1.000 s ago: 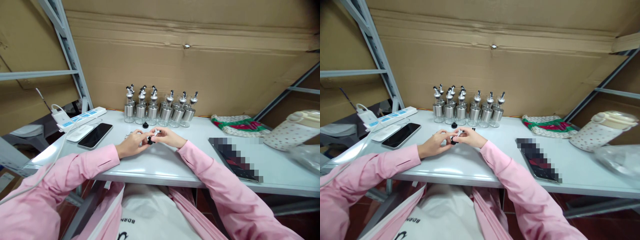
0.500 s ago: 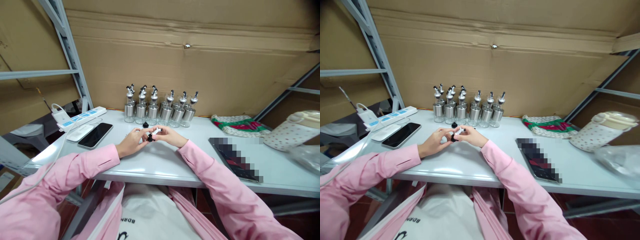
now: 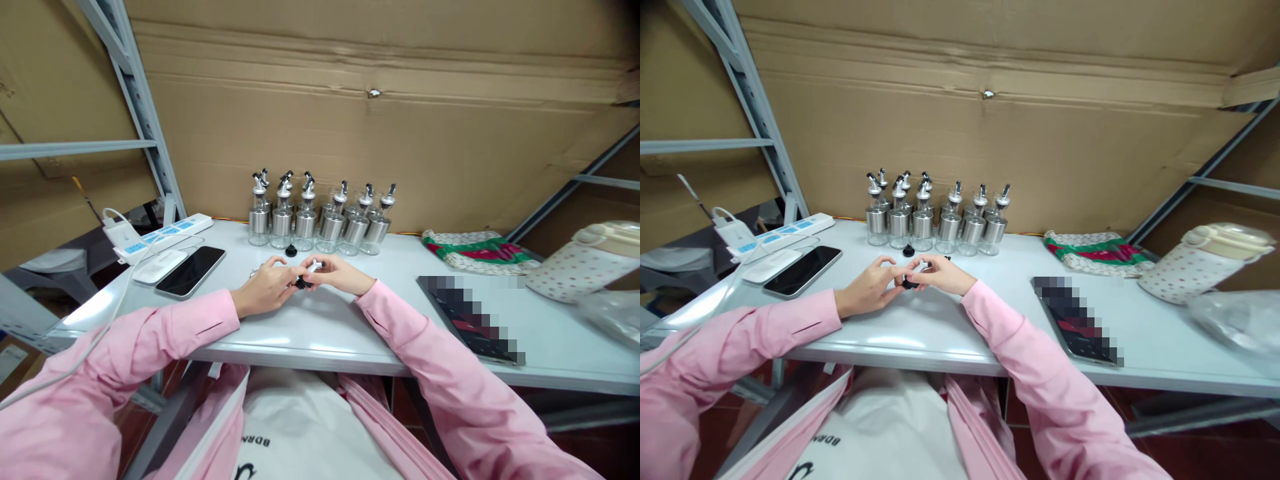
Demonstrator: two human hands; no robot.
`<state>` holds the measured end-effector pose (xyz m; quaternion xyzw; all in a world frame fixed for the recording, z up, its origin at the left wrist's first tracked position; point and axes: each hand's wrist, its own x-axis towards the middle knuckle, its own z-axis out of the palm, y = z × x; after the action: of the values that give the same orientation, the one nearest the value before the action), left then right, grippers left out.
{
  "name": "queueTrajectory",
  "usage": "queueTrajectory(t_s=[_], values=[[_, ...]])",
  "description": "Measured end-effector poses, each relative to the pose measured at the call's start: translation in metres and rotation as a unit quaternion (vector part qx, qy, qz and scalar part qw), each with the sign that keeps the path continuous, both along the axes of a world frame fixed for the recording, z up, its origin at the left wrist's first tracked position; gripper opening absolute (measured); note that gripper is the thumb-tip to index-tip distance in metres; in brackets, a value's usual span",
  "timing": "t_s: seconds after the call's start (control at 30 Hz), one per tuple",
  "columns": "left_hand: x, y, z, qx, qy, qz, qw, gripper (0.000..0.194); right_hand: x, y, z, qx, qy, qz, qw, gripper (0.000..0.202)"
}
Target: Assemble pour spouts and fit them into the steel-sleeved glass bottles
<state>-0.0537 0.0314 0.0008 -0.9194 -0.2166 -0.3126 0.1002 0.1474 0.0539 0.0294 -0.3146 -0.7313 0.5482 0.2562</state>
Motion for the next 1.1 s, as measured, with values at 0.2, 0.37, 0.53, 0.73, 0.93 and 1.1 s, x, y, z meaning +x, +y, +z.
queueTrajectory(t_s=[0.2,0.37,0.53,0.73,0.93,1.1], values=[[-0.0013,0.0008,0.0044,-0.019,-0.055,0.004,0.998,0.029,0.0009,-0.0012,0.004,-0.029,0.093,-0.007,0.995,0.042],[-0.0013,-0.0007,0.0065,-0.048,-0.07,0.015,0.996,0.02,0.0027,-0.0005,0.0026,-0.049,0.123,0.004,0.991,0.042],[-0.0006,-0.0017,0.0066,-0.067,-0.053,0.032,0.996,0.026,0.0039,-0.0025,0.0038,-0.043,0.096,0.029,0.994,0.041],[-0.0017,0.0011,0.0039,-0.083,-0.017,0.036,0.996,0.041,0.0007,-0.0052,0.0049,-0.01,0.063,0.025,0.998,0.047],[-0.002,0.0017,0.0016,-0.096,0.041,0.043,0.994,0.045,-0.0027,-0.0054,0.0005,-0.041,0.05,0.041,0.997,0.055],[-0.0014,0.0009,0.0036,-0.088,0.038,0.034,0.995,0.043,-0.0037,-0.0067,0.0017,-0.048,0.061,0.046,0.996,0.052]])
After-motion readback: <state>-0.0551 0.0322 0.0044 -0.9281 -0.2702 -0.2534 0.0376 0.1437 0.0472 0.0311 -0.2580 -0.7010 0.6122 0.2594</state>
